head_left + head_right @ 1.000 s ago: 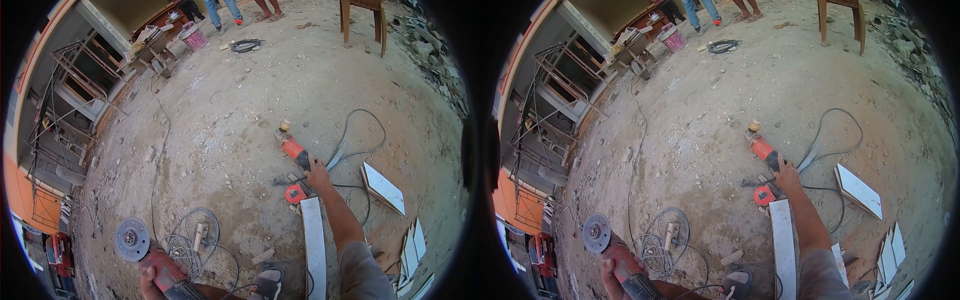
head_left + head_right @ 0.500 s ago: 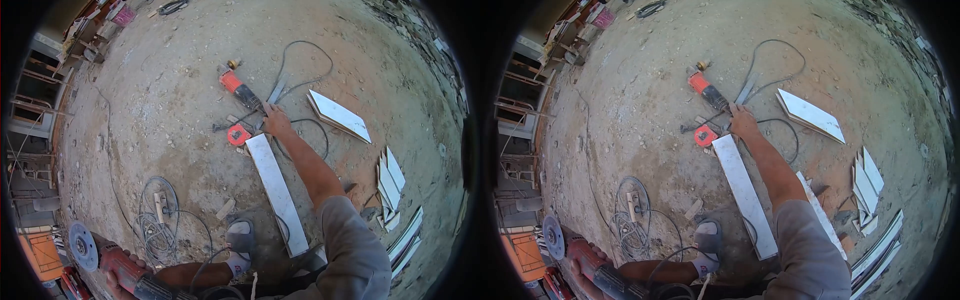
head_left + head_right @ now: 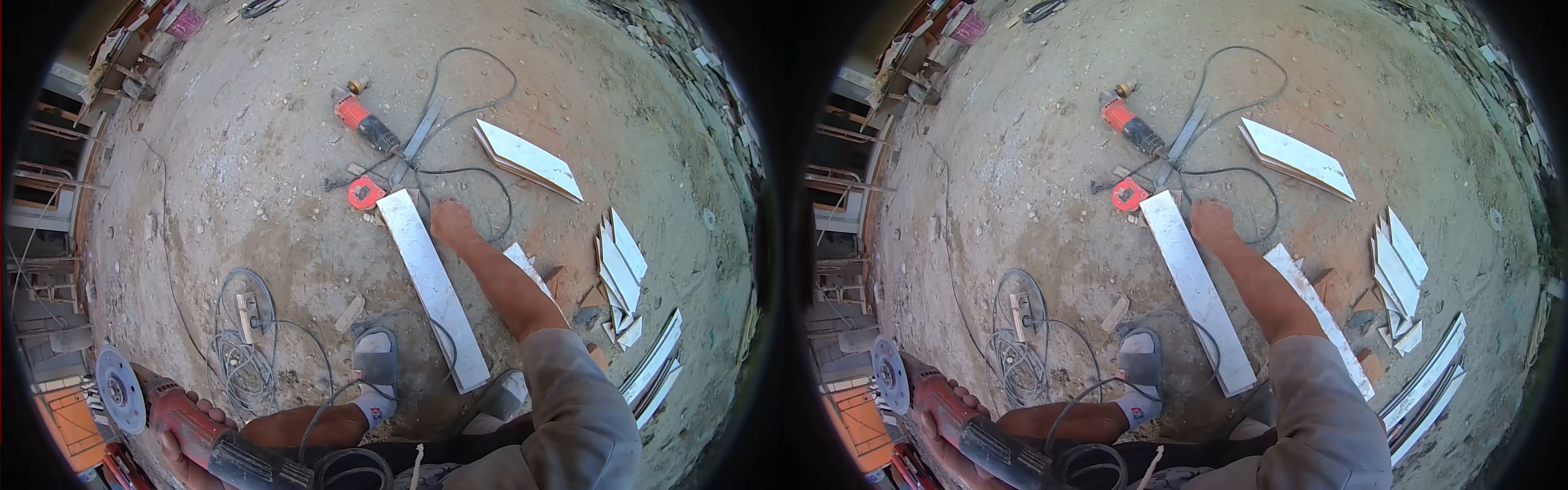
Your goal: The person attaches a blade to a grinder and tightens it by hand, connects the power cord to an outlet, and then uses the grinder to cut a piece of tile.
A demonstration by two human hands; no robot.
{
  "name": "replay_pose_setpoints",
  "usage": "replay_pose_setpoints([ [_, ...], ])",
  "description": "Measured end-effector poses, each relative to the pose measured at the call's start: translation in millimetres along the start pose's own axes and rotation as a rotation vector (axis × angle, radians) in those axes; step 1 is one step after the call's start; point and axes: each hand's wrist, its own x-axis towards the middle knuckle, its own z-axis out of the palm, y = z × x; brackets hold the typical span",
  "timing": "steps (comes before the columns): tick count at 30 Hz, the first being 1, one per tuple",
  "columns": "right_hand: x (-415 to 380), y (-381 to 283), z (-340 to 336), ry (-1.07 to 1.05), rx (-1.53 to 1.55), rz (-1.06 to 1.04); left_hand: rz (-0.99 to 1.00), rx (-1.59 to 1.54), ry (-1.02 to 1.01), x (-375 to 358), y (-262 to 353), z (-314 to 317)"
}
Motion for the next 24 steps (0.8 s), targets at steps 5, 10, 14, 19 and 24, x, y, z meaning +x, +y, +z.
replay_pose_setpoints([
  [5,-21,-14,-14,-0.178,0.109,0.157,0.006,-0.071,-0.086,-13,0,-1],
  [10,-35,-27,-47,-0.092,0.253,0.332,0.135,-0.011,-0.01,-18,1,-15],
  [14,-35,-132,-128,0.055,0.465,0.039,0.041,-0.191,-0.224,-18,2,-41],
  [19,-104,-194,-196,0.205,0.236,-0.252,0.115,-0.328,-0.322,-15,-2,-38],
  [24,-179,-171,-252,-0.246,0.228,-0.305,0.282,-0.218,-0.256,-20,-1,-59],
])
